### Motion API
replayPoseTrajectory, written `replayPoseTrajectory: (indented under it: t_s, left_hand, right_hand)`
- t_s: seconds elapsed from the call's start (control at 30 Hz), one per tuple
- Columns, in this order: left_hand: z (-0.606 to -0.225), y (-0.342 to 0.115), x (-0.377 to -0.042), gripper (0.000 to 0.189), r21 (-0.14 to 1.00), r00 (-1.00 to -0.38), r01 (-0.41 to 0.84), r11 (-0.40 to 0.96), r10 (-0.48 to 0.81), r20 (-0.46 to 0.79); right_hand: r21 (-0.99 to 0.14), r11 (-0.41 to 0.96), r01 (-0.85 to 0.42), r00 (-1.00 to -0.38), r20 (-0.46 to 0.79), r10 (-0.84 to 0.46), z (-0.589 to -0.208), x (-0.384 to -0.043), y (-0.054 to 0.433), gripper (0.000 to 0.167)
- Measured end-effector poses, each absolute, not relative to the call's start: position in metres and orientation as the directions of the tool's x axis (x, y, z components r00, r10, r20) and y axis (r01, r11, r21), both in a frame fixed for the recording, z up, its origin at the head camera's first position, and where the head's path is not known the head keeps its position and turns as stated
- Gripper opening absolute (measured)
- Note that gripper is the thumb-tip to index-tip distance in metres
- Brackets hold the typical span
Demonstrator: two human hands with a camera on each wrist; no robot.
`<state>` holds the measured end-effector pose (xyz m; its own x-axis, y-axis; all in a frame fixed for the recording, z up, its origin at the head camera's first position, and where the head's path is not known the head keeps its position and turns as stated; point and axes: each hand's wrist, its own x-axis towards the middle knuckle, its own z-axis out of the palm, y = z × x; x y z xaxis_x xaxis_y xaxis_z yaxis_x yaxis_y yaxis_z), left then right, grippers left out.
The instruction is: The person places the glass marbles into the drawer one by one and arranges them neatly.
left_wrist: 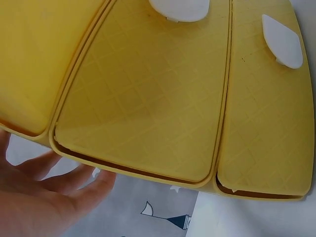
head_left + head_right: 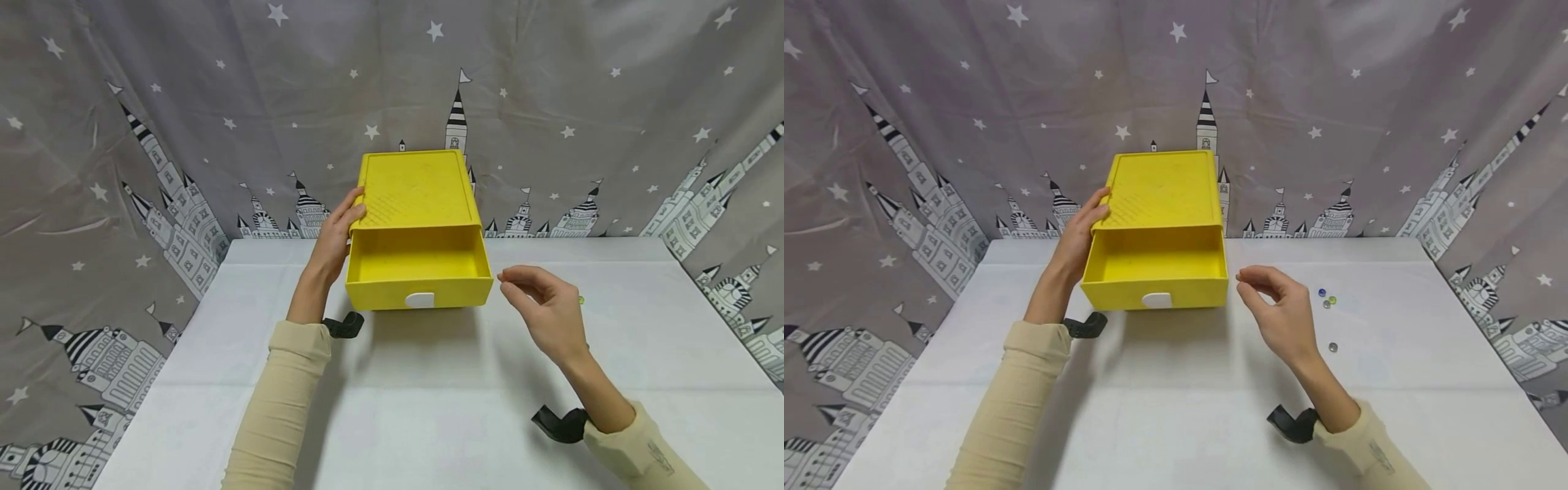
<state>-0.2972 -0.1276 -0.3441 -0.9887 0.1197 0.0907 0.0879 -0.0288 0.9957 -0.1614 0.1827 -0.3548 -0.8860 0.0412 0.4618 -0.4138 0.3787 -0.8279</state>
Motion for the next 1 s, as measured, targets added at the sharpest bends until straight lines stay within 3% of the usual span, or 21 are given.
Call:
replayPoseTrajectory:
  t_s: [1.0]
  left_hand:
    - [-0.348, -0.126, -0.297, 0.053, 0.995, -0.990, 0.095, -0.010, 0.105, 0.096]
  right_hand:
    - [-0.794, 0.538, -0.283, -0.933, 0.357, 0.037, -0.427, -0.134, 0.232, 0.016]
